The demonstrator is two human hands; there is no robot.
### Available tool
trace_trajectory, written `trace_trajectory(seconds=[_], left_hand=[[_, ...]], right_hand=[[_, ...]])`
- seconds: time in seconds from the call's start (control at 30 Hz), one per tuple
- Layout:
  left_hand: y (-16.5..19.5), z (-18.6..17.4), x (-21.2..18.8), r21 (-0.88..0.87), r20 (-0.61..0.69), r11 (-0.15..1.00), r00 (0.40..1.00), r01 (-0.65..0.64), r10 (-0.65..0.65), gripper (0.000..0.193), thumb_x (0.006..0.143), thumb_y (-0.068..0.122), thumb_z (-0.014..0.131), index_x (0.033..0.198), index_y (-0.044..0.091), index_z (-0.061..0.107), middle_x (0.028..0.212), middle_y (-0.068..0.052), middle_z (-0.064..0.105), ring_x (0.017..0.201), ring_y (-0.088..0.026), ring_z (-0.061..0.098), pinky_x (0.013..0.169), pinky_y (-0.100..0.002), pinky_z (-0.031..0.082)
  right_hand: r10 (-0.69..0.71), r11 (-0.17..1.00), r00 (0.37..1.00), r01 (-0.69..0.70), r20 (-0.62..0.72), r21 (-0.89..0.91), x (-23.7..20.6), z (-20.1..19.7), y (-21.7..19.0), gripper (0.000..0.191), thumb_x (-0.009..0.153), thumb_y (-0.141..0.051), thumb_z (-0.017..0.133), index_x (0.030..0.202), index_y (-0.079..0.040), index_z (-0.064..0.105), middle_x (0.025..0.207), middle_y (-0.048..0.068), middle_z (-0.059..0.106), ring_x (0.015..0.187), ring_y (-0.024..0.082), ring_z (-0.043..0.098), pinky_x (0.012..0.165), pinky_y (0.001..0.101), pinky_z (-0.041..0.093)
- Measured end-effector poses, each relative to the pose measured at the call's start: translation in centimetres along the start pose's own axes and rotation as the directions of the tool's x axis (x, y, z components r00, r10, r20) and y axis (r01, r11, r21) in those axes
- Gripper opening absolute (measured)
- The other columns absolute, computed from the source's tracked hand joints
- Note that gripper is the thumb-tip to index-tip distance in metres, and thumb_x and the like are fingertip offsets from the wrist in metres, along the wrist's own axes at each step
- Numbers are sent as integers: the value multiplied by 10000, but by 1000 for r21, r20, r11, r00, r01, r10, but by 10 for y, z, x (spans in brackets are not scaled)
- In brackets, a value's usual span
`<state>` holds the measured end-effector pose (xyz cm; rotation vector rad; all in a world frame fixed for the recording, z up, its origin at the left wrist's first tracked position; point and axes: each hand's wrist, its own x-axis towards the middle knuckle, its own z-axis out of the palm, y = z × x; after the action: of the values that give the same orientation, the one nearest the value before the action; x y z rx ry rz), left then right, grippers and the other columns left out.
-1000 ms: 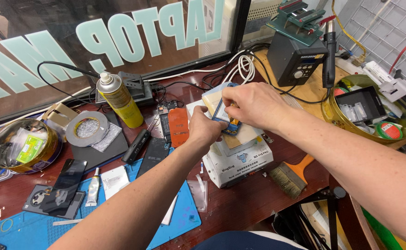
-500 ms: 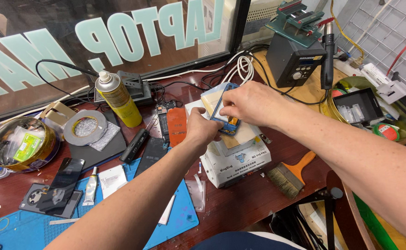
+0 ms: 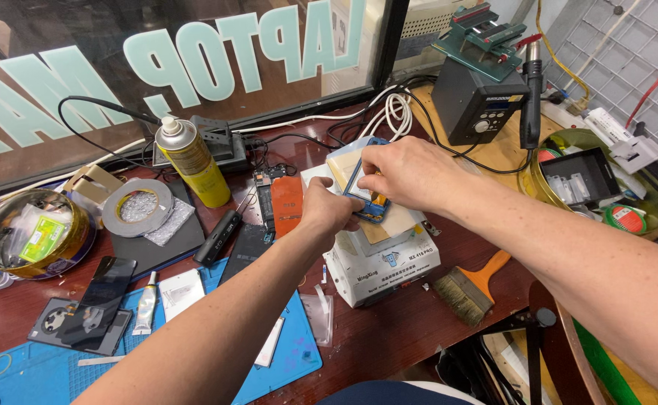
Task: The person uses a small brush to clean the interior of a disassembled smartphone, then reassembles the device by aligning and snapping the back cover into place. They connect a charging cable to test the phone and inspect the screen and body.
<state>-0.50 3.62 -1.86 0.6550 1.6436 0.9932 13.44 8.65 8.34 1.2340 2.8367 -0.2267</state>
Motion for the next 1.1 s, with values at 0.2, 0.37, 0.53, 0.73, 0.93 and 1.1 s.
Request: trace_trajectory(seconds=[0.2, 0.37, 0.53, 0.73, 0.93, 1.1], left_hand=[[0, 1, 0, -22, -2, 1000, 1000, -5, 5, 806, 784, -17, 769, 1460, -31, 331, 921, -226, 705, 627, -236, 689, 500, -336, 580], [0, 2, 1, 9, -10, 1000, 1000, -24, 24, 794, 783, -16, 770, 1453, -33, 344, 942, -219, 699, 635, -225, 701, 496, -336, 595], [0, 0, 2, 0, 2, 1000, 1000, -15, 15, 802, 782, -16, 771, 1457, -32, 338, 945, -230, 704, 634, -240, 701, 494, -341, 584], [0, -1, 3, 10, 8, 1000, 1000, -11, 11, 827, 780, -7, 778, 1471, -25, 323, 945, -229, 706, 632, -236, 705, 499, -339, 591], [2, 0, 0, 20, 6, 1000, 1000, -6, 6, 831, 779, -7, 781, 1473, -24, 324, 958, -224, 706, 639, -234, 711, 505, -336, 600], [3, 0, 0, 26, 11, 1000, 1000, 5, -5, 815, 788, 4, 777, 1472, -16, 334, 972, -228, 714, 645, -237, 709, 509, -335, 595]], right_hand=[[-36, 998, 998, 38, -43, 47, -3, -2, -3, 243, 884, -324, 729, 986, -104, 707, 829, 151, 747, 846, 343, 730, 774, 479, 564], [-12, 994, 1000, 13, -10, 109, -5, -3, -1, 172, 847, -223, 689, 983, -120, 708, 827, 128, 748, 834, 335, 734, 769, 479, 568], [-50, 993, 995, 59, -86, 104, -1, 3, 3, 190, 824, -251, 719, 960, -119, 722, 839, 135, 736, 853, 351, 719, 765, 487, 552], [-17, 997, 1000, 18, -16, 81, 3, 7, 2, 190, 851, -222, 706, 1012, -122, 716, 819, 155, 731, 848, 342, 729, 782, 472, 564], [-109, 987, 993, 112, -34, 115, 3, -5, -1, 226, 763, -181, 737, 968, -89, 719, 877, 146, 738, 840, 327, 731, 735, 456, 568], [104, 988, 994, -106, 20, 110, -7, -6, -3, 223, 872, -322, 741, 973, -123, 738, 868, 129, 759, 858, 306, 744, 782, 447, 572]])
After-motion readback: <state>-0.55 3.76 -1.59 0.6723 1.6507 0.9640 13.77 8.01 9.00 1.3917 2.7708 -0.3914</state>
